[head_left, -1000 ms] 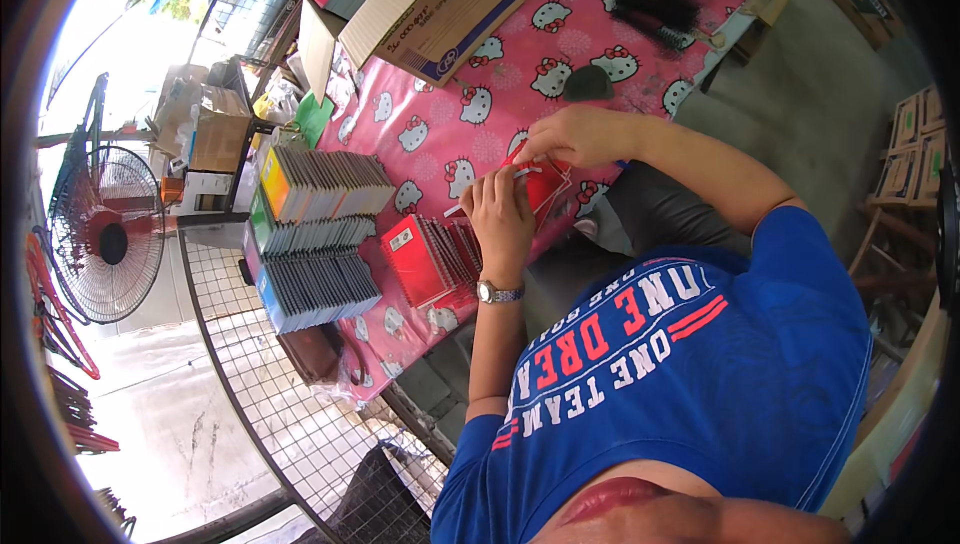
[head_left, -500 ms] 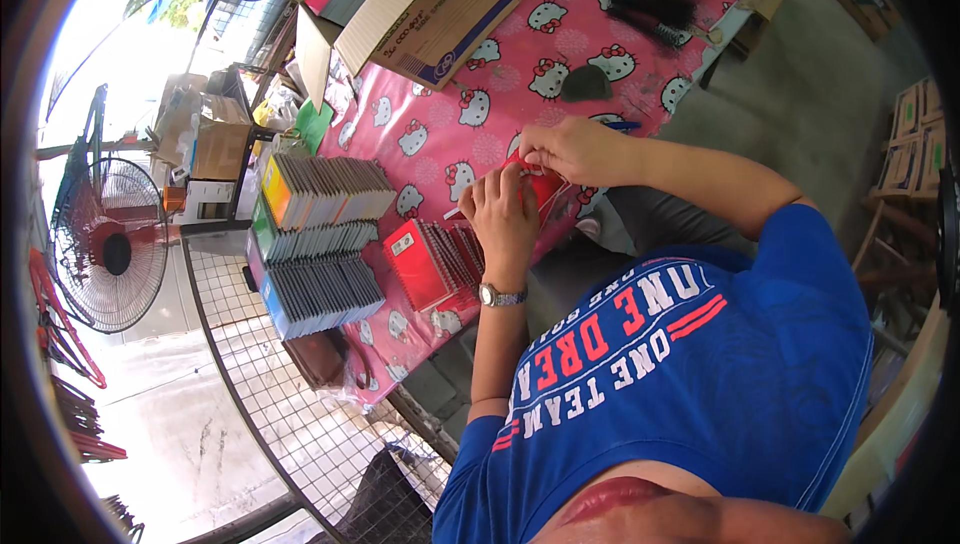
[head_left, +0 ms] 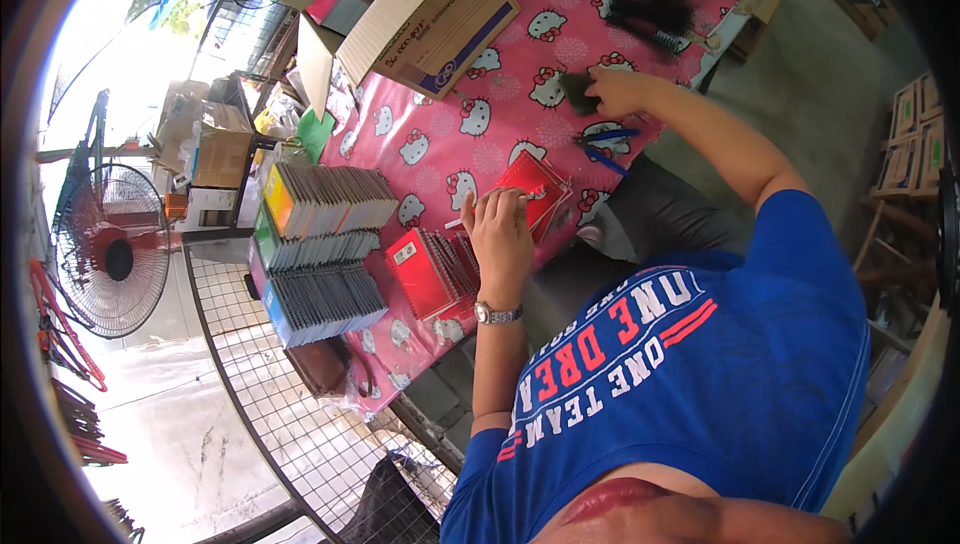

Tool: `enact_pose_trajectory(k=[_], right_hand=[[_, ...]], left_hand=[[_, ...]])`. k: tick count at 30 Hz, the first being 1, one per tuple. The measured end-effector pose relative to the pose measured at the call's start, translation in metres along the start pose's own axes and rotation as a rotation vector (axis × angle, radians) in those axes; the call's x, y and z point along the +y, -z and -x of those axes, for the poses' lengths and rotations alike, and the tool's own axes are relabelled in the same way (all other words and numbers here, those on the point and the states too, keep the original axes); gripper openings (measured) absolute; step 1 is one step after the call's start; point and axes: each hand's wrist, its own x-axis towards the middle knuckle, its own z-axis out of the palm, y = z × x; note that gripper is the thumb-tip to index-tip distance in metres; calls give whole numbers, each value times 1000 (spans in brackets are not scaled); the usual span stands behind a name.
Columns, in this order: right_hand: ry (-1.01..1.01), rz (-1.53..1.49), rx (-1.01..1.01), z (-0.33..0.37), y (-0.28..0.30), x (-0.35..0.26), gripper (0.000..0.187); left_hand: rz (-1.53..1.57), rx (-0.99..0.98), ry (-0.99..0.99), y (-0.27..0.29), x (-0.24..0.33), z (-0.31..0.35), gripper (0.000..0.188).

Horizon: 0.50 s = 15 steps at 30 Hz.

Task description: The person applies thin adhesive strips to the top edges of small red booklets, pressing each strip down by hand before placing the finished booklet onto a stack.

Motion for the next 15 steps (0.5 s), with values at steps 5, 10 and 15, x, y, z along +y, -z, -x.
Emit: enact_pose_trajectory(k=[5, 10, 15], right_hand=[[168, 262, 96, 11, 12, -24, 44], [256, -29, 178, -15, -2, -9, 51], [666, -1552, -643, 11, 59, -123, 52]], left_hand=[[14, -21, -18, 9, 0, 0, 14], [-8, -52, -12, 9, -5, -2, 18], [-32, 9, 146, 1, -24, 16, 29]])
